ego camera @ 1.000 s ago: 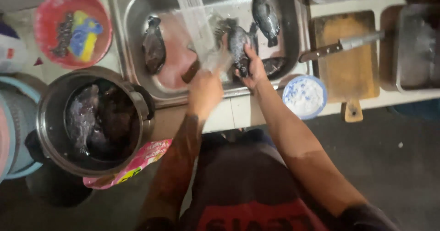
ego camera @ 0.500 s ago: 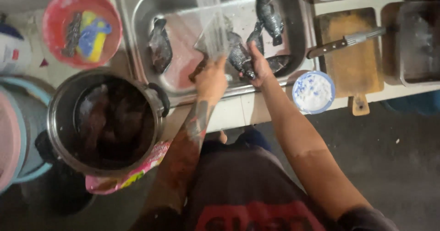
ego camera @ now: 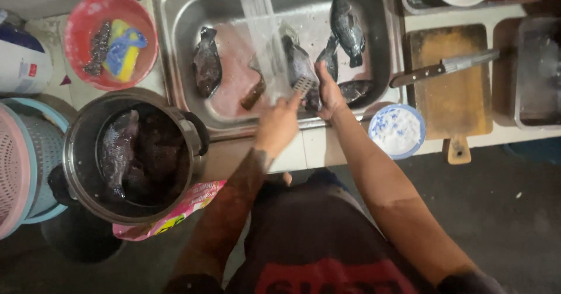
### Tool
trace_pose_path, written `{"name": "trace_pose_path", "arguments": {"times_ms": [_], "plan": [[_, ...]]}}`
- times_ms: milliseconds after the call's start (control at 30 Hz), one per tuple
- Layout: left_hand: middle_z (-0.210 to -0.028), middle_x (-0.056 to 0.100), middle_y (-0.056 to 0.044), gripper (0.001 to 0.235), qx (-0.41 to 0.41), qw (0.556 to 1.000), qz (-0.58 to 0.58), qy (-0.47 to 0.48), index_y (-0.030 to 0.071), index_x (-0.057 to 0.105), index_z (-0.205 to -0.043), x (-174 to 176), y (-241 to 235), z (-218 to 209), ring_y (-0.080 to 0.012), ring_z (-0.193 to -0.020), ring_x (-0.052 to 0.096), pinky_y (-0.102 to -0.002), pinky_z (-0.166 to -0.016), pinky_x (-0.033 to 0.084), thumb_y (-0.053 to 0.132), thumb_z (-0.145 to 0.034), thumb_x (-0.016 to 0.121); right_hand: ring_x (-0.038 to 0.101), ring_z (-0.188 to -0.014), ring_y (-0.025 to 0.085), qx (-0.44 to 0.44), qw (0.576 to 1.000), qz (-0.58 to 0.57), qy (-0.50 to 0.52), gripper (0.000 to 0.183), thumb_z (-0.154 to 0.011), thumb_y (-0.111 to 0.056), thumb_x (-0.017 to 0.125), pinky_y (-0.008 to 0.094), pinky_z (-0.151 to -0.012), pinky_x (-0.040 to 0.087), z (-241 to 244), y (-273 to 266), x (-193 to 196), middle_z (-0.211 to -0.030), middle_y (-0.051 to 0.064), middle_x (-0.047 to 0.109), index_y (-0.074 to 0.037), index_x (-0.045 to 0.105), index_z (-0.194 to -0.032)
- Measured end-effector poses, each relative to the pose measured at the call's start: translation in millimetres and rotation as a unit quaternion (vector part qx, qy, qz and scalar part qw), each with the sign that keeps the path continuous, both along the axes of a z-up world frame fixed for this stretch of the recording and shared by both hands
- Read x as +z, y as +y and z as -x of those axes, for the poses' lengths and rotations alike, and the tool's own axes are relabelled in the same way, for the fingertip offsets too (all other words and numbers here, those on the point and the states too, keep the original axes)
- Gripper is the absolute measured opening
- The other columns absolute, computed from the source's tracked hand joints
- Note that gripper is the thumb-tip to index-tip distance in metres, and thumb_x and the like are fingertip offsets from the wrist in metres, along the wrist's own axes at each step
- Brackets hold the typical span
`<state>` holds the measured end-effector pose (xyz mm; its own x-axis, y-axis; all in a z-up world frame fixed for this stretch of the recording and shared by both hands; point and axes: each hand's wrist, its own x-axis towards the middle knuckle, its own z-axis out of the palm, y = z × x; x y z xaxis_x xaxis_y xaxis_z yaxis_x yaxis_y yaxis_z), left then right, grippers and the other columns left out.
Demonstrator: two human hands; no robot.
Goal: The person is cleaning several fish in a kitchen sink, using a knife or scaler to remove scales and washing them under running water.
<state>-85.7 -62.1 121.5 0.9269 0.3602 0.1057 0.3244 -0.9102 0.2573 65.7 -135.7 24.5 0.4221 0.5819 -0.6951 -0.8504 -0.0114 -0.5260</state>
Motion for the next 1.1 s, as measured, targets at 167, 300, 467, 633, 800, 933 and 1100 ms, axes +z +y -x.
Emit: {"name": "trace_pose_path", "arguments": {"times_ms": [167, 300, 467, 633, 800, 933, 1100], "plan": [[-0.095, 0.071, -0.021, 0.053, 0.072, 0.986, 0.099, 0.112, 0.012, 0.054, -0.142, 18, 33, -33, -0.0452, -0.085, 0.075, -0.064, -0.075, 0.059, 0.010, -0.089, 0.053, 0.062, -0.116, 0.037, 0.030, 0.999, 0.013, -0.024, 0.091, -0.081, -0.084, 0.055, 0.036, -0.065, 0.061, 1, -3, 33, -0.145, 0.021, 0.055, -0.035, 0.038, -0.156], [-0.090, 0.070, -0.016, 0.052, 0.003, 0.997, 0.029, 0.068, 0.018, 0.057, -0.141, 14, -1, -18, -0.0411, -0.077, 0.076, -0.060, -0.074, 0.058, 0.010, -0.090, 0.056, 0.061, -0.116, 0.039, 0.006, 1.000, 0.007, -0.012, 0.092, -0.080, -0.085, 0.055, 0.037, -0.067, 0.061, -1, -4, 31, -0.152, 0.024, 0.047, -0.038, 0.035, -0.157], [-0.105, 0.069, -0.019, 0.050, 0.048, 0.991, 0.090, 0.091, 0.015, 0.051, -0.142, -23, 33, -36, -0.0427, -0.092, 0.075, -0.063, -0.075, 0.060, 0.009, -0.092, 0.051, 0.064, -0.116, 0.040, 0.009, 0.999, 0.001, -0.042, 0.083, -0.084, -0.083, 0.047, 0.038, -0.065, 0.061, 7, 4, 47, -0.143, 0.022, 0.058, -0.033, 0.047, -0.150], [-0.102, 0.072, -0.018, 0.047, 0.007, 0.992, 0.072, 0.107, 0.020, 0.057, -0.140, 29, -9, -18, -0.0410, -0.088, 0.076, -0.066, -0.080, 0.056, 0.011, -0.094, 0.051, 0.046, -0.139, 0.047, 0.008, 0.998, 0.022, -0.064, 0.085, -0.087, -0.086, 0.046, 0.052, -0.094, 0.059, -8, -10, -16, -0.158, 0.025, 0.039, -0.032, 0.043, -0.154], [-0.096, 0.073, -0.019, 0.049, 0.070, 0.988, 0.119, 0.068, 0.017, 0.056, -0.138, 18, 26, -41, -0.0441, -0.089, 0.075, -0.064, -0.074, 0.060, 0.009, -0.091, 0.051, 0.043, -0.144, 0.042, 0.029, 0.996, 0.035, -0.076, 0.096, -0.081, -0.087, 0.044, 0.046, -0.089, 0.060, 16, 1, 85, -0.164, 0.019, 0.034, -0.028, 0.038, -0.157], [-0.099, 0.070, -0.016, 0.045, 0.016, 0.998, 0.047, 0.043, 0.019, 0.058, -0.136, 22, -3, -26, -0.0368, -0.082, 0.076, -0.056, -0.068, 0.061, 0.013, -0.092, 0.056, 0.033, -0.144, 0.047, 0.018, 0.997, 0.008, -0.080, 0.091, -0.085, -0.087, 0.040, 0.055, -0.100, 0.054, 6, 5, 57, -0.163, 0.022, 0.024, -0.031, 0.037, -0.157], [-0.103, 0.067, -0.022, 0.048, 0.043, 0.993, 0.096, 0.061, 0.011, 0.059, -0.138, 26, 40, -43, -0.0444, -0.087, 0.074, -0.061, -0.069, 0.060, 0.005, -0.090, 0.053, 0.065, -0.109, 0.034, 0.012, 0.998, -0.029, -0.054, 0.078, -0.089, -0.077, 0.052, 0.038, -0.063, 0.063, 10, 2, 38, -0.142, 0.014, 0.058, -0.031, 0.047, -0.151]]}}
